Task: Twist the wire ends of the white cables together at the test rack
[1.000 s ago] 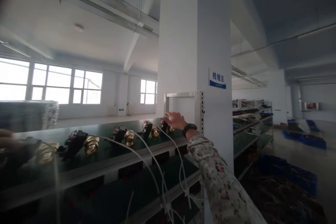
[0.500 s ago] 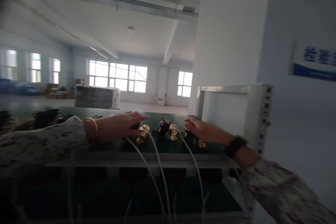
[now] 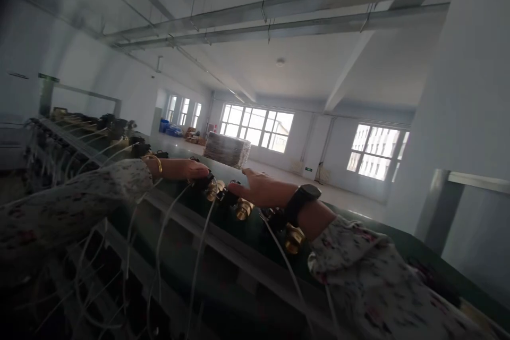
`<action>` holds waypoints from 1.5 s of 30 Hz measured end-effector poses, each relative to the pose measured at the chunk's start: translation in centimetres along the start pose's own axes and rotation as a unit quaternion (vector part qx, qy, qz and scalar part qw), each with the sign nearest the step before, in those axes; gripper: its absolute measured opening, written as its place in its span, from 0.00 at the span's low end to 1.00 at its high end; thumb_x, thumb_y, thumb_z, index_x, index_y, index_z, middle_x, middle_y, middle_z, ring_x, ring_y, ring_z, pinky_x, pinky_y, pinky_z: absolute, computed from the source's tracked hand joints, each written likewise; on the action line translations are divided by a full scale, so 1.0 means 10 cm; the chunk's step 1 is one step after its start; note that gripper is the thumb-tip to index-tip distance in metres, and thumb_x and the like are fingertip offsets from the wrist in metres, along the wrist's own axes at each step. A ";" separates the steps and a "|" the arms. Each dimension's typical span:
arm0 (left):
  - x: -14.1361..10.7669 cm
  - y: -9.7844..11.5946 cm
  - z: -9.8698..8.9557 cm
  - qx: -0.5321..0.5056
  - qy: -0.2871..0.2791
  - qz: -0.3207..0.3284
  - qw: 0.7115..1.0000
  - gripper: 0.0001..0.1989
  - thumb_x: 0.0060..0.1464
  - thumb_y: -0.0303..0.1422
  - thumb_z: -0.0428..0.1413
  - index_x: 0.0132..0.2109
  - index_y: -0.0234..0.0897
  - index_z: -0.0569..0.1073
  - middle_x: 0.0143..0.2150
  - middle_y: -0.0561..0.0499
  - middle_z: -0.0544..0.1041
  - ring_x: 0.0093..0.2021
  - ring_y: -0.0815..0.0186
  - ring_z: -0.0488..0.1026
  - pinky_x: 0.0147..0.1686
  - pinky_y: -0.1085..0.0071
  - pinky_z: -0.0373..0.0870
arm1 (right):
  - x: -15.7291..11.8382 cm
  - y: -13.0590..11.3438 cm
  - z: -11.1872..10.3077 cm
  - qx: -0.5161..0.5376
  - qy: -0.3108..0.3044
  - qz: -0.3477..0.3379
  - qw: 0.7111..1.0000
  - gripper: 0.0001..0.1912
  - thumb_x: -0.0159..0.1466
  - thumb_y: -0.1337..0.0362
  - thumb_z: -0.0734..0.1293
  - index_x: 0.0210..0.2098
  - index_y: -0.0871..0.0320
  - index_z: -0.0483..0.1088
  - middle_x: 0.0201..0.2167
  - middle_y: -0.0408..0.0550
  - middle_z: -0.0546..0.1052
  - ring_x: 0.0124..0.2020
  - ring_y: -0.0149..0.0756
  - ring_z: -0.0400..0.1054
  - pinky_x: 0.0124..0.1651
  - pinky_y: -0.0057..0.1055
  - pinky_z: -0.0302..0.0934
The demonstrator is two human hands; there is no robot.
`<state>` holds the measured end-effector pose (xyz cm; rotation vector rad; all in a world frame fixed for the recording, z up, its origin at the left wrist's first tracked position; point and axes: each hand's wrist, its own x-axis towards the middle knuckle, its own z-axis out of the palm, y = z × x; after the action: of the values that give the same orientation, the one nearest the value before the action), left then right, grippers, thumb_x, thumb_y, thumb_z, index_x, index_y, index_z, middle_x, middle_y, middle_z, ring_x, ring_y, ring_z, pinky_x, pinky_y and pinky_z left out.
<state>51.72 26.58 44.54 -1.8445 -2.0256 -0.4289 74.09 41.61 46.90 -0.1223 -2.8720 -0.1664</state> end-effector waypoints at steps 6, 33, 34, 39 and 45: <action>-0.32 -0.39 -0.26 0.021 0.106 -0.044 0.993 0.26 0.62 0.45 0.38 0.60 0.32 0.58 0.60 0.44 0.64 0.57 0.60 0.62 0.53 0.68 0.60 | 0.57 -0.39 -0.09 0.004 -0.019 -0.053 0.998 0.34 0.63 0.41 0.51 0.53 0.64 0.61 0.50 0.61 0.70 0.49 0.49 0.67 0.48 0.40 0.63; -0.52 -1.62 -0.05 0.024 0.046 0.151 0.987 0.19 0.57 0.45 0.49 0.47 0.37 0.71 0.42 0.46 0.73 0.40 0.58 0.72 0.40 0.65 0.67 | 1.72 -1.11 0.20 0.010 -0.104 0.073 0.992 0.21 0.54 0.56 0.68 0.46 0.56 0.69 0.37 0.47 0.76 0.37 0.41 0.70 0.37 0.31 0.63; -0.51 -1.53 -0.06 0.032 0.047 0.156 0.986 0.19 0.57 0.45 0.49 0.49 0.36 0.70 0.43 0.45 0.73 0.40 0.58 0.72 0.40 0.64 0.67 | 1.61 -1.10 0.17 0.016 -0.104 0.081 0.991 0.20 0.54 0.57 0.67 0.45 0.56 0.69 0.36 0.47 0.76 0.36 0.41 0.70 0.37 0.32 0.63; -0.49 -1.40 -0.39 0.036 0.101 0.182 0.977 0.30 0.59 0.46 0.46 0.62 0.34 0.54 0.58 0.40 0.65 0.57 0.57 0.63 0.54 0.62 0.61 | 1.16 -0.91 -0.02 0.013 -0.095 0.154 0.983 0.36 0.57 0.48 0.62 0.61 0.53 0.54 0.48 0.53 0.73 0.46 0.48 0.69 0.48 0.42 0.63; -0.90 -2.76 -0.81 0.076 0.209 -0.086 0.971 0.18 0.60 0.37 0.45 0.48 0.28 0.70 0.50 0.36 0.72 0.53 0.52 0.66 0.54 0.52 0.58 | 1.92 -1.58 -0.18 -0.034 0.058 0.039 0.997 0.29 0.65 0.50 0.52 0.57 0.62 0.59 0.50 0.57 0.71 0.49 0.45 0.67 0.51 0.40 0.61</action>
<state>25.45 12.21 48.17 -1.3560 -1.8700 -0.6316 54.49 27.07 52.12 -0.2297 -2.7416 -0.2486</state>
